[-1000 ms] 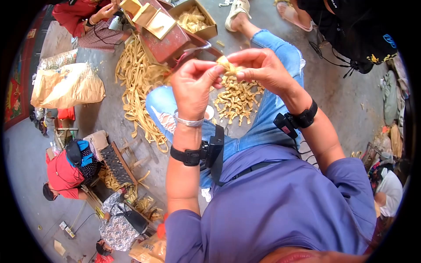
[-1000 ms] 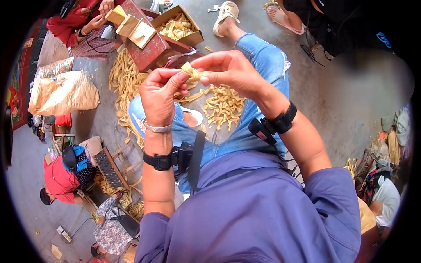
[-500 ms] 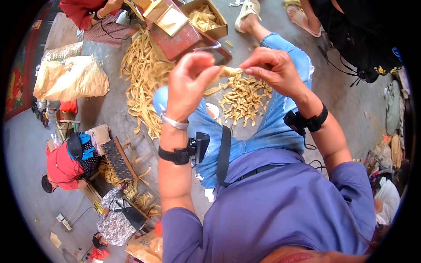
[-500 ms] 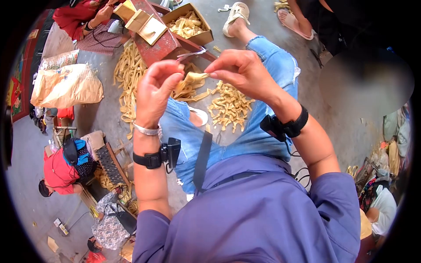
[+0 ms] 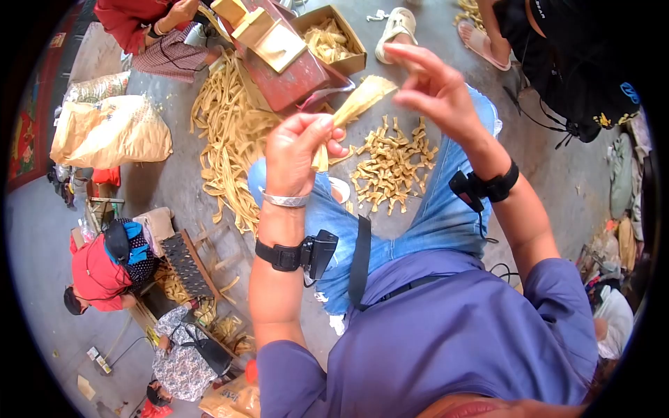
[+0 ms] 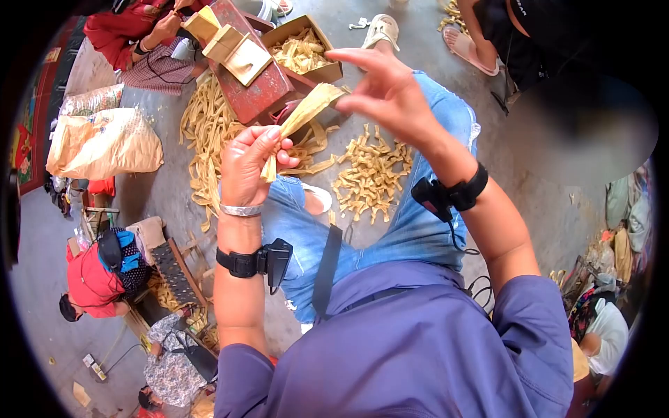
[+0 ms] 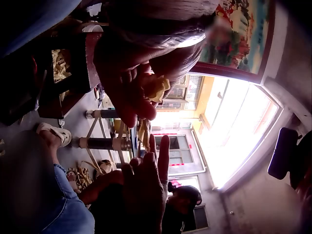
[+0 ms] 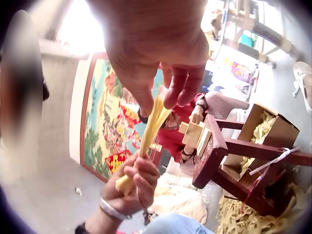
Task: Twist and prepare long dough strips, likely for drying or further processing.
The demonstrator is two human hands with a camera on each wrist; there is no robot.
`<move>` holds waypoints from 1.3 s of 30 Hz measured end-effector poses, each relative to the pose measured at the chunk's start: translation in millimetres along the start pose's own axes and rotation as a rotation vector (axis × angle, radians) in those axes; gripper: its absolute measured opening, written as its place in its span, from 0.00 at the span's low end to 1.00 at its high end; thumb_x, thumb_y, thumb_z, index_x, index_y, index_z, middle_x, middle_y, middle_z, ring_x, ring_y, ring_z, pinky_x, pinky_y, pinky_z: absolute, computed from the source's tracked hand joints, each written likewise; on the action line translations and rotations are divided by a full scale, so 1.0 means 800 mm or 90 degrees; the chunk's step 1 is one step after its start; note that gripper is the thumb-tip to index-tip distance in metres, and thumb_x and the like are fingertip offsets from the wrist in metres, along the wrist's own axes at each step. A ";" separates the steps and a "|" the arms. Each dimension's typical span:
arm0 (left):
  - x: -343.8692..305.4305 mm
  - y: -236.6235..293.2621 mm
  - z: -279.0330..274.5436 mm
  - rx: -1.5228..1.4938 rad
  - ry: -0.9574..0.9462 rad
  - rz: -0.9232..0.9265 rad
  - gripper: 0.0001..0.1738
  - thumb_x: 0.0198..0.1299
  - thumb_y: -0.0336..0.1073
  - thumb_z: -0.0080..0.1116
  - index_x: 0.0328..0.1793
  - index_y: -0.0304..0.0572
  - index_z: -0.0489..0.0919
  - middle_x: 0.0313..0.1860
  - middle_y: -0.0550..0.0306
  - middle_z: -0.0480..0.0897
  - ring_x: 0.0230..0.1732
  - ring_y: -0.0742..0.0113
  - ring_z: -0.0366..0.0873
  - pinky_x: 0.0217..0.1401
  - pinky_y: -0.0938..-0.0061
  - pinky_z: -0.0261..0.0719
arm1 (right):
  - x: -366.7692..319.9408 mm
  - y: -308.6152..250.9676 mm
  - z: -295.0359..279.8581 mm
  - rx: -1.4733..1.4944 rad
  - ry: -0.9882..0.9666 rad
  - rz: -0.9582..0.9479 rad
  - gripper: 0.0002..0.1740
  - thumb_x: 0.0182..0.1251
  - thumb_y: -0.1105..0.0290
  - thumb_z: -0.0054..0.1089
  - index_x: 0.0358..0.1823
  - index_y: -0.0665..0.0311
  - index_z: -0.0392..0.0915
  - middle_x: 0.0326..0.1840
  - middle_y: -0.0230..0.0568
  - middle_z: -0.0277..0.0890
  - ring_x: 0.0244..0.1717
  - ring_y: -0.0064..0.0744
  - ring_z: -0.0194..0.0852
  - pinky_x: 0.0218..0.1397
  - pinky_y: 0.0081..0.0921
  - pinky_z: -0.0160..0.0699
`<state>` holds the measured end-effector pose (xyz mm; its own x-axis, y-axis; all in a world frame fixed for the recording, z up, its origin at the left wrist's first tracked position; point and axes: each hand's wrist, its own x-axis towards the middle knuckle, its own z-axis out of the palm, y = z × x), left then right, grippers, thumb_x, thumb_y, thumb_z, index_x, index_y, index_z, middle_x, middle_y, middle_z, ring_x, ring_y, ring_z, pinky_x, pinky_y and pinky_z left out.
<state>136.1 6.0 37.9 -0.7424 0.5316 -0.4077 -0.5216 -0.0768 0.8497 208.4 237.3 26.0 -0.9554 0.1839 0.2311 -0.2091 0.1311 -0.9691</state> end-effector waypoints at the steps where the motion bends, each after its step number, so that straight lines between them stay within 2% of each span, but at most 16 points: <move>1: 0.000 -0.001 0.000 -0.014 0.001 -0.010 0.08 0.62 0.31 0.59 0.42 0.34 0.77 0.31 0.51 0.82 0.24 0.71 0.79 0.33 0.70 0.86 | -0.002 -0.010 0.009 -0.072 -0.022 -0.044 0.30 0.52 0.80 0.68 0.59 0.58 0.75 0.61 0.37 0.71 0.30 0.15 0.72 0.34 0.16 0.75; 2: 0.002 -0.002 -0.001 -0.017 -0.014 -0.012 0.07 0.63 0.32 0.58 0.42 0.35 0.77 0.32 0.51 0.82 0.24 0.71 0.79 0.34 0.69 0.87 | 0.000 -0.013 0.016 -0.116 -0.080 -0.068 0.36 0.46 0.83 0.69 0.61 0.54 0.73 0.68 0.35 0.64 0.29 0.16 0.71 0.34 0.17 0.76; 5: 0.003 0.003 0.003 -0.027 -0.041 -0.010 0.07 0.63 0.32 0.58 0.42 0.35 0.77 0.31 0.52 0.81 0.24 0.72 0.79 0.33 0.70 0.86 | 0.014 0.007 0.021 -0.213 -0.171 -0.199 0.17 0.55 0.75 0.67 0.48 0.60 0.81 0.38 0.39 0.78 0.27 0.27 0.73 0.31 0.25 0.73; 8: 0.001 0.007 -0.002 0.009 -0.042 -0.010 0.07 0.63 0.32 0.58 0.40 0.34 0.78 0.30 0.52 0.81 0.24 0.72 0.79 0.33 0.70 0.86 | 0.019 0.006 0.023 -0.205 -0.173 -0.127 0.10 0.58 0.70 0.66 0.41 0.62 0.84 0.25 0.40 0.74 0.28 0.33 0.74 0.31 0.28 0.71; 11: 0.005 0.013 -0.009 0.040 -0.043 0.009 0.07 0.60 0.30 0.61 0.40 0.34 0.78 0.28 0.55 0.81 0.24 0.72 0.79 0.32 0.73 0.85 | 0.027 0.012 0.029 -0.156 -0.213 -0.088 0.09 0.59 0.69 0.65 0.39 0.64 0.84 0.27 0.40 0.75 0.29 0.34 0.75 0.31 0.28 0.72; 13: 0.008 0.031 -0.007 0.057 -0.028 0.046 0.08 0.56 0.28 0.65 0.39 0.31 0.79 0.30 0.54 0.82 0.26 0.71 0.81 0.30 0.76 0.85 | 0.048 0.009 0.036 -0.133 -0.219 -0.126 0.08 0.61 0.69 0.64 0.38 0.65 0.84 0.26 0.37 0.75 0.28 0.27 0.71 0.30 0.24 0.68; 16: 0.025 0.046 -0.025 0.210 0.029 0.084 0.06 0.58 0.27 0.62 0.38 0.30 0.79 0.27 0.54 0.82 0.23 0.70 0.80 0.29 0.78 0.81 | 0.083 0.018 0.047 -0.172 -0.237 -0.145 0.08 0.63 0.69 0.63 0.37 0.66 0.84 0.26 0.39 0.77 0.27 0.27 0.73 0.29 0.23 0.70; 19: 0.065 0.056 -0.054 0.155 0.075 0.131 0.07 0.58 0.27 0.62 0.39 0.28 0.80 0.27 0.54 0.82 0.23 0.70 0.80 0.28 0.81 0.78 | 0.133 0.042 0.068 -0.173 -0.176 -0.169 0.07 0.58 0.71 0.65 0.36 0.65 0.84 0.26 0.42 0.80 0.25 0.33 0.77 0.31 0.27 0.74; 21: 0.105 0.071 -0.071 0.193 0.130 0.168 0.09 0.58 0.27 0.62 0.43 0.27 0.80 0.29 0.53 0.83 0.25 0.70 0.80 0.31 0.80 0.81 | 0.176 0.056 0.080 -0.122 -0.157 0.003 0.07 0.61 0.71 0.65 0.38 0.66 0.85 0.27 0.34 0.82 0.25 0.19 0.75 0.26 0.19 0.74; 24: 0.154 0.073 -0.101 0.193 0.106 0.169 0.09 0.59 0.26 0.61 0.44 0.28 0.80 0.31 0.53 0.83 0.27 0.70 0.81 0.35 0.76 0.84 | 0.227 0.090 0.092 -0.218 -0.130 -0.050 0.08 0.61 0.70 0.64 0.39 0.66 0.85 0.27 0.35 0.82 0.25 0.17 0.76 0.27 0.18 0.76; 28: 0.182 0.070 -0.120 0.140 0.100 0.157 0.09 0.59 0.26 0.61 0.45 0.28 0.79 0.31 0.53 0.82 0.27 0.70 0.81 0.36 0.74 0.86 | 0.248 0.103 0.104 -0.212 -0.124 -0.016 0.09 0.61 0.69 0.63 0.40 0.65 0.84 0.26 0.36 0.82 0.24 0.20 0.77 0.28 0.20 0.76; 31: 0.197 0.066 -0.129 0.133 0.114 0.140 0.10 0.59 0.25 0.61 0.45 0.27 0.79 0.31 0.53 0.82 0.26 0.71 0.80 0.35 0.74 0.86 | 0.258 0.114 0.111 -0.279 -0.089 -0.089 0.08 0.61 0.70 0.63 0.38 0.65 0.85 0.26 0.37 0.82 0.24 0.22 0.77 0.28 0.23 0.77; 32: 0.201 0.061 -0.129 0.148 0.136 0.113 0.10 0.59 0.25 0.61 0.45 0.27 0.79 0.31 0.53 0.82 0.26 0.71 0.80 0.35 0.74 0.86 | 0.260 0.124 0.114 -0.358 -0.095 -0.090 0.07 0.53 0.69 0.65 0.34 0.61 0.86 0.27 0.46 0.81 0.28 0.38 0.81 0.35 0.30 0.79; 35: 0.190 0.059 -0.131 0.119 0.130 0.066 0.12 0.64 0.30 0.54 0.48 0.25 0.77 0.33 0.48 0.82 0.29 0.68 0.81 0.38 0.70 0.86 | 0.257 0.149 0.096 -0.382 -0.001 -0.127 0.06 0.54 0.69 0.65 0.33 0.60 0.86 0.28 0.45 0.82 0.29 0.36 0.82 0.35 0.29 0.79; 36: 0.181 0.061 -0.132 0.064 0.106 0.067 0.13 0.66 0.31 0.52 0.49 0.25 0.77 0.34 0.47 0.81 0.30 0.67 0.81 0.39 0.68 0.87 | 0.253 0.139 0.087 -0.301 0.041 -0.043 0.06 0.56 0.68 0.65 0.33 0.60 0.86 0.29 0.44 0.83 0.30 0.36 0.83 0.36 0.27 0.79; 39: 0.163 0.059 -0.134 -0.048 0.022 0.047 0.19 0.71 0.37 0.44 0.52 0.23 0.75 0.41 0.39 0.81 0.38 0.58 0.82 0.44 0.61 0.86 | 0.256 0.164 0.066 -0.297 0.061 -0.042 0.10 0.59 0.67 0.63 0.42 0.60 0.84 0.35 0.43 0.84 0.33 0.34 0.84 0.38 0.25 0.81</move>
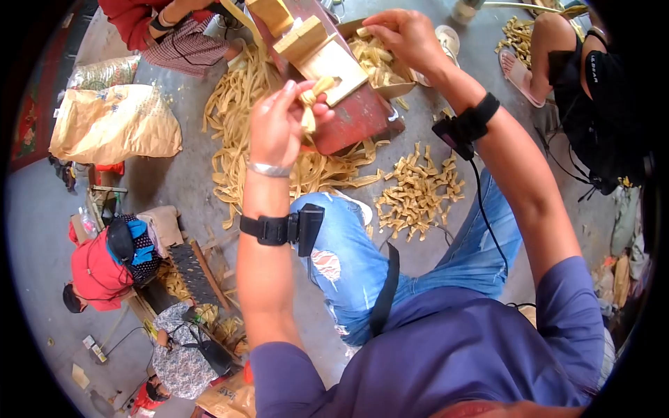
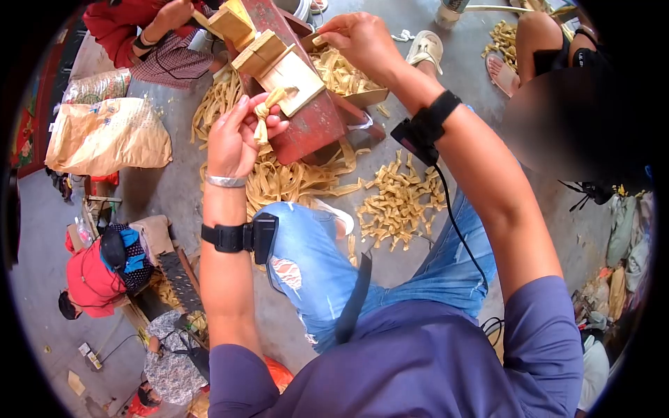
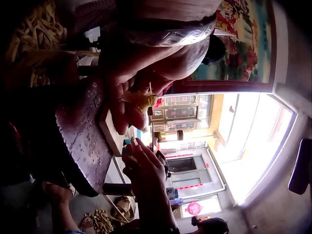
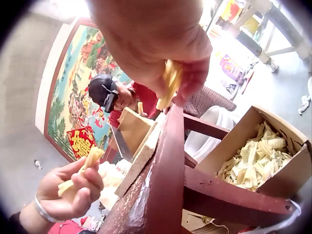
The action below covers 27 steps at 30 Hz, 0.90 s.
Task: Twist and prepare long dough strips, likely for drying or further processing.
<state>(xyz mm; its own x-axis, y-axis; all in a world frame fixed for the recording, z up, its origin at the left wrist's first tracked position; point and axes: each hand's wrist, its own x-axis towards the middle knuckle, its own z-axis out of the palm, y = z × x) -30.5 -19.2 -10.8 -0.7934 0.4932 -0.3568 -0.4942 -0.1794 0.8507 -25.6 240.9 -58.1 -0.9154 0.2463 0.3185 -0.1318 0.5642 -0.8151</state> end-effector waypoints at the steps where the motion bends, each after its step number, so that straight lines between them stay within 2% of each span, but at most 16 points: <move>1: -0.010 0.002 0.006 -0.018 -0.012 -0.013 0.19 0.71 0.37 0.44 0.52 0.23 0.75 0.42 0.38 0.81 0.38 0.57 0.82 0.45 0.60 0.85 | 0.003 0.017 0.007 -0.084 0.044 -0.094 0.12 0.60 0.67 0.62 0.44 0.60 0.84 0.35 0.41 0.84 0.32 0.32 0.83 0.36 0.25 0.80; 3: -0.030 0.000 0.016 -0.027 -0.044 -0.044 0.21 0.72 0.39 0.42 0.55 0.22 0.74 0.46 0.36 0.80 0.43 0.52 0.83 0.50 0.57 0.83 | 0.001 0.046 0.016 -0.259 0.128 -0.276 0.14 0.62 0.66 0.61 0.49 0.60 0.82 0.35 0.38 0.84 0.30 0.28 0.82 0.33 0.24 0.80; 6: -0.064 -0.016 0.053 0.115 -0.068 -0.098 0.22 0.72 0.40 0.43 0.56 0.22 0.73 0.48 0.37 0.80 0.45 0.52 0.83 0.53 0.61 0.82 | -0.002 -0.015 -0.045 0.261 -0.178 0.234 0.15 0.69 0.73 0.51 0.55 0.70 0.73 0.41 0.40 0.80 0.33 0.22 0.76 0.35 0.17 0.75; 7: -0.078 -0.021 0.072 0.201 -0.093 -0.167 0.21 0.71 0.40 0.46 0.57 0.25 0.75 0.51 0.42 0.80 0.47 0.57 0.82 0.54 0.71 0.79 | -0.018 -0.005 -0.057 0.300 -0.211 0.172 0.14 0.68 0.75 0.51 0.51 0.71 0.77 0.37 0.38 0.81 0.30 0.22 0.75 0.31 0.19 0.75; 8: -0.090 -0.038 0.078 0.337 -0.133 -0.069 0.20 0.70 0.39 0.47 0.56 0.26 0.76 0.51 0.44 0.81 0.48 0.60 0.82 0.54 0.73 0.78 | -0.062 0.000 -0.063 0.187 -0.109 0.232 0.10 0.65 0.74 0.54 0.43 0.69 0.81 0.31 0.40 0.80 0.28 0.30 0.77 0.31 0.24 0.75; 10: -0.095 -0.059 0.082 0.618 -0.206 0.172 0.18 0.69 0.38 0.50 0.54 0.29 0.78 0.51 0.48 0.81 0.49 0.65 0.81 0.54 0.77 0.76 | -0.115 0.068 -0.052 0.232 -0.140 0.227 0.16 0.63 0.66 0.60 0.51 0.60 0.80 0.32 0.31 0.82 0.27 0.22 0.78 0.29 0.22 0.77; 11: -0.099 -0.065 0.083 0.630 -0.169 0.189 0.15 0.68 0.35 0.51 0.53 0.30 0.79 0.50 0.52 0.82 0.49 0.69 0.80 0.56 0.79 0.74 | -0.168 0.078 -0.041 0.219 -0.143 0.293 0.14 0.64 0.67 0.59 0.49 0.60 0.81 0.30 0.27 0.80 0.27 0.17 0.73 0.28 0.19 0.75; 12: -0.104 -0.071 0.083 0.583 -0.132 0.140 0.15 0.68 0.34 0.51 0.53 0.30 0.79 0.49 0.51 0.82 0.49 0.69 0.80 0.56 0.78 0.74 | -0.230 0.116 -0.022 0.236 -0.183 0.353 0.15 0.67 0.63 0.56 0.52 0.60 0.80 0.44 0.33 0.81 0.39 0.21 0.78 0.31 0.21 0.79; 13: -0.106 -0.078 0.080 0.536 -0.096 0.095 0.15 0.68 0.33 0.50 0.53 0.30 0.79 0.49 0.51 0.82 0.49 0.69 0.80 0.56 0.78 0.74 | -0.290 0.136 0.003 0.179 -0.124 0.515 0.15 0.66 0.68 0.57 0.53 0.60 0.79 0.48 0.34 0.80 0.46 0.23 0.78 0.40 0.24 0.80; 14: -0.106 -0.083 0.078 0.489 -0.060 0.054 0.14 0.68 0.32 0.50 0.52 0.29 0.79 0.48 0.51 0.82 0.49 0.68 0.80 0.56 0.77 0.74 | -0.364 0.190 0.044 0.102 0.044 0.533 0.20 0.61 0.74 0.58 0.56 0.58 0.78 0.51 0.40 0.80 0.54 0.36 0.77 0.56 0.30 0.76; 16: -0.106 -0.080 0.073 0.447 -0.026 0.037 0.14 0.68 0.31 0.49 0.52 0.29 0.79 0.48 0.50 0.83 0.48 0.67 0.80 0.55 0.76 0.75 | -0.402 0.215 0.051 -0.084 -0.009 0.873 0.29 0.59 0.75 0.52 0.65 0.57 0.70 0.65 0.49 0.68 0.69 0.48 0.62 0.71 0.33 0.58; 19: -0.108 -0.073 0.066 0.404 0.036 0.031 0.13 0.68 0.29 0.48 0.50 0.28 0.79 0.46 0.48 0.83 0.46 0.64 0.81 0.53 0.74 0.77 | -0.392 0.293 0.073 -0.224 0.073 0.897 0.40 0.55 0.71 0.54 0.72 0.52 0.55 0.78 0.50 0.42 0.73 0.51 0.52 0.71 0.39 0.60; 20: -0.110 -0.069 0.063 0.393 0.063 0.031 0.12 0.68 0.28 0.48 0.50 0.27 0.79 0.46 0.47 0.83 0.46 0.63 0.82 0.53 0.72 0.77 | -0.389 0.324 0.078 -0.217 0.082 0.925 0.43 0.55 0.70 0.52 0.74 0.51 0.48 0.81 0.47 0.26 0.75 0.55 0.45 0.72 0.40 0.58; 24: -0.126 -0.043 0.047 0.321 0.132 0.141 0.12 0.68 0.30 0.49 0.49 0.26 0.77 0.44 0.43 0.82 0.42 0.59 0.82 0.50 0.70 0.80 | -0.396 0.350 0.055 -0.097 -0.200 0.986 0.35 0.56 0.66 0.54 0.69 0.51 0.61 0.71 0.51 0.58 0.68 0.50 0.62 0.69 0.41 0.61; 26: -0.137 -0.025 0.006 0.268 0.142 0.250 0.13 0.68 0.31 0.50 0.50 0.25 0.76 0.43 0.41 0.82 0.41 0.58 0.83 0.49 0.69 0.80 | -0.385 0.345 0.045 -0.160 -0.243 0.904 0.33 0.55 0.64 0.57 0.66 0.54 0.66 0.64 0.51 0.68 0.63 0.47 0.68 0.66 0.40 0.64; 27: -0.137 -0.020 -0.016 0.284 0.214 0.215 0.14 0.68 0.31 0.50 0.51 0.25 0.76 0.43 0.41 0.82 0.40 0.59 0.83 0.49 0.69 0.81 | -0.364 0.324 0.048 -0.291 -0.159 0.803 0.32 0.55 0.64 0.58 0.64 0.57 0.68 0.60 0.51 0.73 0.61 0.46 0.70 0.64 0.39 0.66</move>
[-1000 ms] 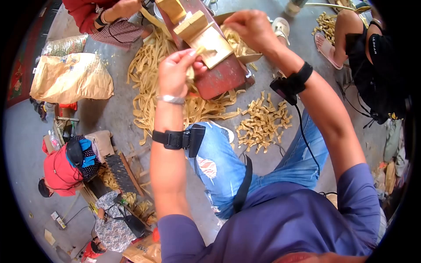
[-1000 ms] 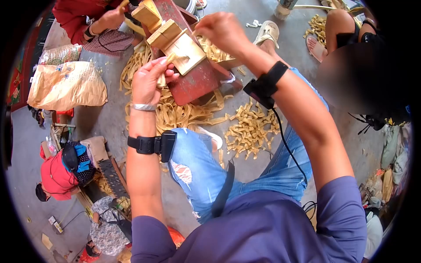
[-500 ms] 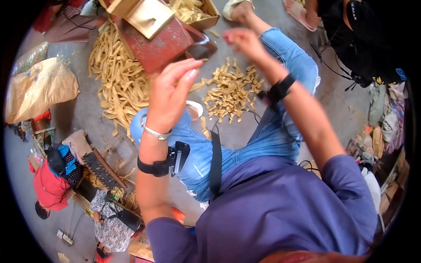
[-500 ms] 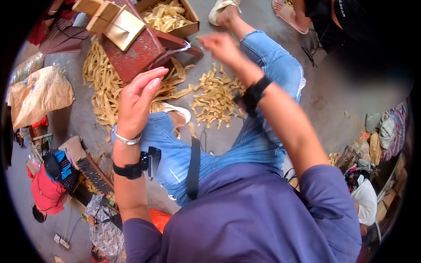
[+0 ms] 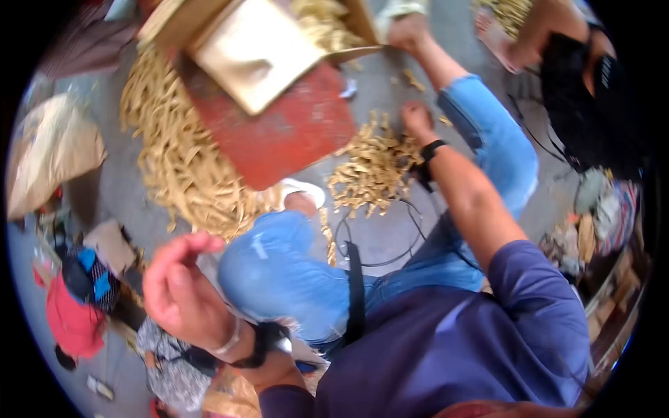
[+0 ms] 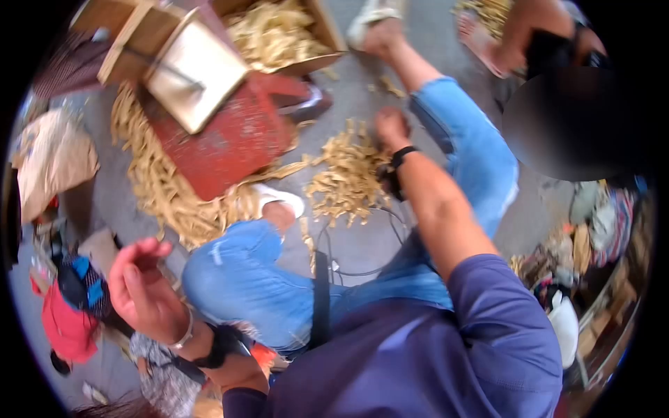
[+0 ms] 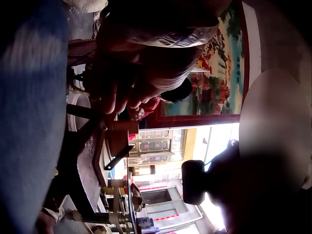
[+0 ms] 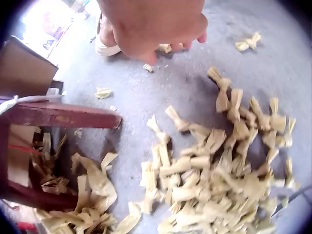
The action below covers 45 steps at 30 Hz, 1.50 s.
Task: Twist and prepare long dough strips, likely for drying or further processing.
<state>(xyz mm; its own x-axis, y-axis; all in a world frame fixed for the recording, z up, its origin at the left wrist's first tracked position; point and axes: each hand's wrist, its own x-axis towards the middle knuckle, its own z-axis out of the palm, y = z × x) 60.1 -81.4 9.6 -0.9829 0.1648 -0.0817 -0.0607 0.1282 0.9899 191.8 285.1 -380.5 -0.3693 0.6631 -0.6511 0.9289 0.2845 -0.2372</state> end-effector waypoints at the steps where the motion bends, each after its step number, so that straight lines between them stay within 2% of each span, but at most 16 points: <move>1: 0.006 -0.010 -0.023 0.043 0.068 -0.042 0.14 0.67 0.32 0.51 0.52 0.25 0.75 0.43 0.41 0.82 0.40 0.59 0.82 0.48 0.70 0.81 | 0.038 0.000 0.005 0.040 0.040 -0.110 0.34 0.56 0.60 0.60 0.66 0.57 0.65 0.61 0.54 0.71 0.62 0.48 0.69 0.66 0.38 0.64; 3: 0.020 -0.049 -0.055 0.144 0.173 -0.132 0.15 0.67 0.32 0.52 0.53 0.25 0.75 0.42 0.41 0.82 0.39 0.60 0.82 0.46 0.71 0.82 | 0.165 0.042 0.031 0.066 0.111 -0.422 0.39 0.55 0.60 0.64 0.68 0.61 0.60 0.58 0.60 0.71 0.60 0.50 0.70 0.66 0.36 0.65; 4: 0.026 -0.080 -0.070 0.151 0.167 -0.198 0.15 0.67 0.32 0.52 0.53 0.26 0.76 0.42 0.43 0.82 0.38 0.62 0.82 0.43 0.73 0.82 | 0.149 0.030 0.020 -0.158 0.238 -0.474 0.34 0.54 0.63 0.66 0.62 0.67 0.67 0.58 0.55 0.72 0.57 0.45 0.72 0.62 0.34 0.68; 5: 0.029 -0.118 -0.087 0.140 0.155 -0.236 0.14 0.66 0.31 0.53 0.53 0.26 0.77 0.41 0.45 0.83 0.37 0.64 0.82 0.42 0.75 0.82 | 0.129 0.016 0.009 -0.034 -0.136 -0.317 0.28 0.55 0.58 0.65 0.56 0.65 0.74 0.57 0.53 0.73 0.58 0.41 0.71 0.61 0.35 0.68; 6: 0.029 -0.157 -0.105 0.123 0.141 -0.276 0.13 0.66 0.30 0.54 0.52 0.27 0.77 0.40 0.47 0.83 0.36 0.65 0.82 0.41 0.77 0.81 | 0.096 0.010 0.027 0.105 -0.200 -0.211 0.27 0.55 0.57 0.65 0.53 0.65 0.76 0.56 0.52 0.74 0.58 0.41 0.70 0.62 0.36 0.66; 12: 0.016 -0.344 -0.123 0.384 -0.002 -0.164 0.11 0.54 0.26 0.63 0.44 0.42 0.84 0.36 0.56 0.85 0.36 0.68 0.82 0.37 0.77 0.78 | 0.047 0.029 0.001 0.019 0.103 -0.123 0.25 0.60 0.55 0.60 0.52 0.64 0.77 0.54 0.49 0.75 0.56 0.41 0.69 0.60 0.36 0.67; 16: 0.029 -0.371 -0.060 0.481 -0.105 0.029 0.15 0.45 0.26 0.64 0.42 0.47 0.82 0.46 0.53 0.82 0.50 0.52 0.76 0.54 0.61 0.70 | 0.023 0.018 -0.011 -0.211 0.210 -0.209 0.23 0.64 0.56 0.57 0.54 0.64 0.76 0.52 0.46 0.75 0.53 0.38 0.71 0.57 0.34 0.70; 20: 0.025 -0.413 -0.059 0.772 -0.106 -0.031 0.09 0.47 0.32 0.58 0.36 0.49 0.82 0.39 0.57 0.81 0.42 0.54 0.76 0.46 0.59 0.65 | -0.095 -0.043 0.039 -0.401 0.126 -0.389 0.22 0.68 0.57 0.54 0.55 0.64 0.75 0.51 0.43 0.76 0.49 0.35 0.72 0.54 0.33 0.72; 23: 0.009 -0.446 -0.080 0.718 -0.105 0.076 0.08 0.50 0.32 0.54 0.35 0.50 0.82 0.37 0.56 0.80 0.40 0.53 0.76 0.49 0.57 0.65 | -0.175 -0.074 0.077 -0.332 0.012 -0.451 0.20 0.70 0.58 0.52 0.56 0.64 0.75 0.50 0.40 0.76 0.46 0.33 0.73 0.51 0.32 0.74; 26: 0.001 -0.380 -0.107 0.396 0.231 -0.072 0.09 0.66 0.35 0.48 0.38 0.40 0.77 0.31 0.53 0.81 0.39 0.59 0.80 0.53 0.58 0.72 | -0.204 -0.067 0.119 -0.014 -0.112 -0.423 0.20 0.71 0.61 0.53 0.57 0.65 0.74 0.49 0.40 0.77 0.46 0.30 0.73 0.50 0.29 0.74; 28: 0.003 -0.298 -0.135 -0.112 0.361 -0.090 0.06 0.69 0.37 0.47 0.45 0.43 0.68 0.28 0.57 0.76 0.23 0.65 0.74 0.37 0.73 0.76 | -0.227 -0.091 0.120 0.149 -0.222 -0.397 0.19 0.69 0.63 0.55 0.56 0.66 0.75 0.48 0.42 0.78 0.46 0.29 0.74 0.49 0.28 0.74; 30: 0.001 -0.199 -0.186 -0.370 0.360 -0.073 0.08 0.71 0.38 0.44 0.39 0.44 0.69 0.23 0.61 0.71 0.22 0.71 0.68 0.24 0.77 0.69 | -0.276 -0.151 0.071 0.233 -0.374 -0.366 0.18 0.66 0.65 0.59 0.53 0.68 0.77 0.46 0.43 0.80 0.46 0.31 0.77 0.47 0.29 0.75; 33: -0.012 -0.052 -0.223 -0.422 0.290 0.064 0.08 0.71 0.36 0.44 0.36 0.46 0.67 0.23 0.63 0.67 0.21 0.75 0.60 0.21 0.79 0.60 | -0.320 -0.215 0.037 0.317 -0.547 -0.502 0.14 0.67 0.67 0.58 0.48 0.69 0.80 0.41 0.41 0.81 0.43 0.25 0.77 0.43 0.25 0.74; 38: -0.054 0.130 -0.200 -0.388 0.159 0.219 0.07 0.70 0.36 0.47 0.38 0.44 0.68 0.24 0.62 0.68 0.20 0.77 0.60 0.19 0.83 0.58 | -0.512 -0.358 -0.102 0.433 -0.636 -0.787 0.17 0.71 0.62 0.54 0.50 0.70 0.79 0.39 0.37 0.80 0.38 0.22 0.75 0.45 0.22 0.74; 42: -0.101 0.155 -0.124 -0.003 0.090 0.082 0.08 0.66 0.32 0.53 0.49 0.39 0.72 0.25 0.65 0.76 0.21 0.83 0.67 0.22 0.88 0.64 | -0.621 -0.397 -0.179 0.777 -0.742 -0.745 0.18 0.75 0.61 0.46 0.52 0.69 0.76 0.36 0.33 0.78 0.35 0.22 0.74 0.42 0.23 0.73; 45: -0.111 0.109 -0.094 0.147 0.079 0.149 0.18 0.68 0.36 0.53 0.60 0.36 0.73 0.38 0.59 0.82 0.33 0.80 0.77 0.28 0.88 0.71 | -0.604 -0.381 -0.201 0.700 -0.684 -0.812 0.17 0.76 0.61 0.44 0.49 0.67 0.76 0.34 0.32 0.78 0.34 0.23 0.74 0.40 0.27 0.74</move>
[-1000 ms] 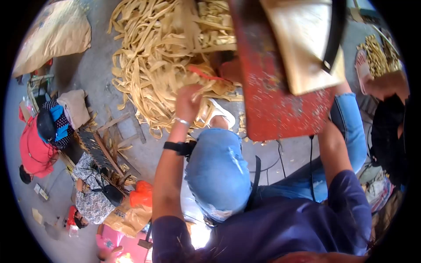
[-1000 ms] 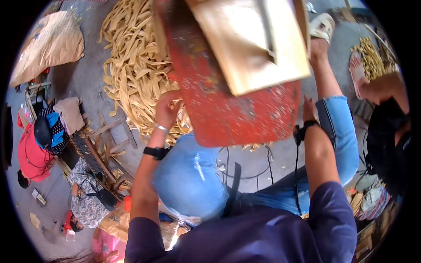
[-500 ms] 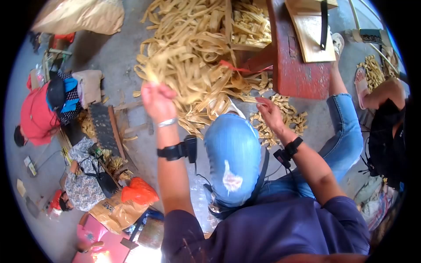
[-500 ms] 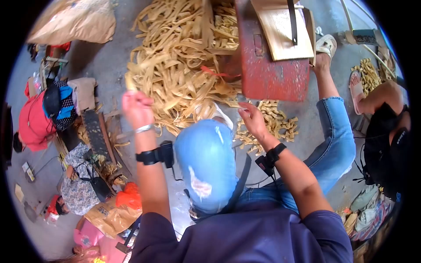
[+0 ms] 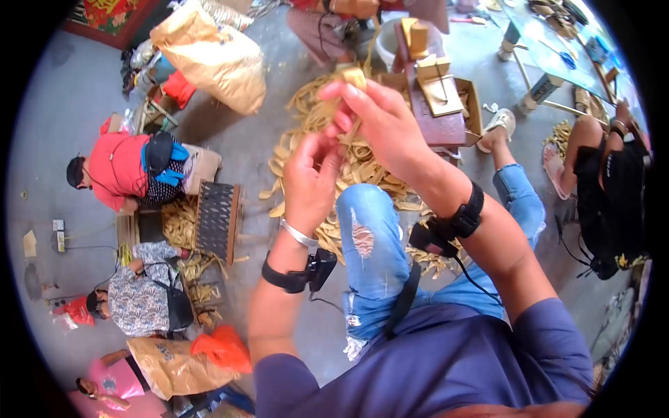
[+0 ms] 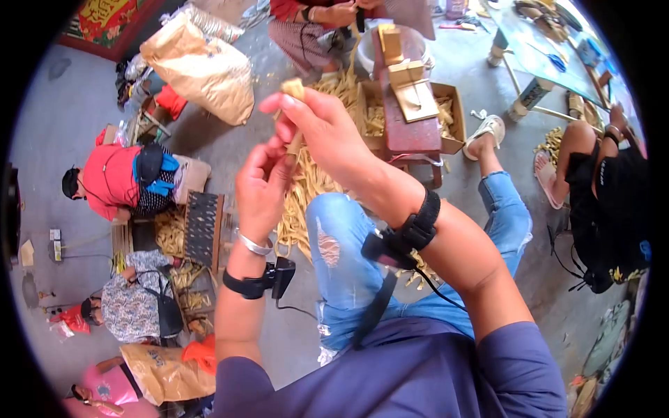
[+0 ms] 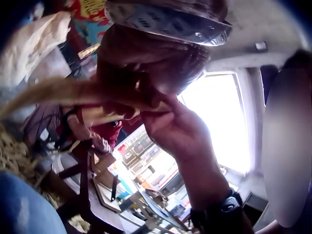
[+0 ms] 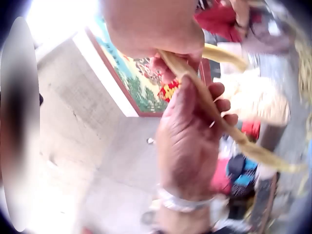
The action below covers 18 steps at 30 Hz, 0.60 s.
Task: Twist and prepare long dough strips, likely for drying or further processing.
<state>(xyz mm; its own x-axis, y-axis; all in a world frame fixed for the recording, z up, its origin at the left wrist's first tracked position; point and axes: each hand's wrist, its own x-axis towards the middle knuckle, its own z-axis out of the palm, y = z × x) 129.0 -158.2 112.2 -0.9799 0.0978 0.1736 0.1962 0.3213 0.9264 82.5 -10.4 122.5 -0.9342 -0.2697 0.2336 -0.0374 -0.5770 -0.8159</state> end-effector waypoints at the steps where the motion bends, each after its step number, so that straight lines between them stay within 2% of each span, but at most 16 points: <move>1: 0.001 0.008 0.007 -0.030 0.017 0.032 0.19 0.68 0.36 0.53 0.61 0.35 0.73 0.40 0.57 0.82 0.35 0.78 0.78 0.31 0.87 0.73 | -0.010 -0.007 -0.009 -0.172 0.025 -0.024 0.14 0.74 0.63 0.44 0.45 0.65 0.76 0.30 0.38 0.79 0.30 0.32 0.77 0.37 0.34 0.75; 3: 0.003 0.019 0.032 -0.093 0.054 0.086 0.21 0.68 0.36 0.53 0.63 0.31 0.72 0.45 0.52 0.83 0.39 0.74 0.80 0.36 0.84 0.77 | -0.043 -0.011 -0.030 -0.450 -0.023 -0.150 0.12 0.72 0.63 0.46 0.43 0.63 0.75 0.28 0.44 0.77 0.29 0.42 0.77 0.34 0.38 0.74; 4: 0.000 0.032 0.043 -0.174 0.015 0.014 0.21 0.67 0.35 0.54 0.62 0.29 0.72 0.46 0.51 0.83 0.39 0.73 0.80 0.38 0.84 0.77 | -0.063 -0.013 -0.037 -0.586 -0.050 -0.204 0.11 0.71 0.63 0.47 0.42 0.63 0.75 0.27 0.47 0.76 0.29 0.47 0.76 0.32 0.40 0.73; 6: -0.010 0.063 0.068 -0.329 -0.073 -0.141 0.21 0.66 0.33 0.55 0.62 0.26 0.71 0.46 0.47 0.83 0.39 0.72 0.81 0.41 0.83 0.78 | -0.106 -0.022 -0.044 -0.732 -0.100 -0.158 0.12 0.69 0.62 0.49 0.38 0.63 0.75 0.28 0.50 0.76 0.30 0.53 0.75 0.32 0.43 0.72; 7: -0.017 0.063 0.083 -0.268 -0.088 -0.147 0.20 0.64 0.30 0.56 0.60 0.25 0.72 0.42 0.47 0.84 0.39 0.69 0.82 0.43 0.80 0.80 | -0.126 -0.028 -0.050 -0.804 -0.124 -0.132 0.12 0.68 0.61 0.50 0.35 0.63 0.74 0.29 0.51 0.75 0.31 0.56 0.74 0.32 0.45 0.71; 10: -0.034 0.050 0.118 -0.384 -0.019 -0.143 0.22 0.62 0.28 0.59 0.60 0.25 0.72 0.39 0.48 0.84 0.34 0.68 0.82 0.41 0.78 0.82 | -0.173 -0.048 -0.072 -0.820 -0.103 -0.038 0.16 0.67 0.58 0.51 0.30 0.63 0.74 0.25 0.50 0.75 0.29 0.55 0.74 0.32 0.46 0.70; 11: -0.039 0.045 0.122 -0.462 -0.013 -0.188 0.18 0.63 0.28 0.57 0.58 0.27 0.74 0.38 0.48 0.84 0.35 0.64 0.83 0.44 0.74 0.83 | -0.189 -0.052 -0.084 -0.813 -0.086 -0.003 0.17 0.68 0.57 0.51 0.27 0.64 0.73 0.21 0.51 0.73 0.28 0.56 0.73 0.31 0.47 0.69; 14: -0.056 0.050 0.153 -0.634 -0.039 -0.252 0.16 0.64 0.28 0.56 0.57 0.31 0.75 0.37 0.48 0.83 0.39 0.61 0.83 0.46 0.68 0.84 | -0.242 -0.062 -0.121 -0.792 -0.081 0.063 0.19 0.69 0.57 0.51 0.26 0.64 0.73 0.20 0.52 0.71 0.27 0.56 0.72 0.30 0.46 0.67; 15: -0.063 0.051 0.164 -0.655 -0.055 -0.248 0.15 0.64 0.29 0.55 0.55 0.32 0.75 0.36 0.49 0.83 0.38 0.61 0.83 0.46 0.67 0.84 | -0.258 -0.068 -0.133 -0.731 -0.077 0.062 0.19 0.70 0.56 0.50 0.27 0.64 0.73 0.19 0.52 0.70 0.25 0.56 0.70 0.29 0.45 0.66; 18: -0.080 0.055 0.201 -0.724 -0.107 -0.235 0.11 0.67 0.32 0.53 0.52 0.36 0.76 0.34 0.52 0.81 0.37 0.62 0.81 0.45 0.63 0.83 | -0.298 -0.103 -0.159 -0.732 -0.077 0.100 0.19 0.68 0.56 0.53 0.26 0.65 0.74 0.18 0.52 0.68 0.23 0.55 0.69 0.27 0.44 0.65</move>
<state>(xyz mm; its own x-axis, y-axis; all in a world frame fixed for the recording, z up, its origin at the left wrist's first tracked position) 206.2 1.3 87.9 -0.9373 0.3233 -0.1305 -0.3199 -0.6487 0.6906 263.4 199.2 66.7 -0.9198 -0.3830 0.0852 -0.2810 0.4914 -0.8243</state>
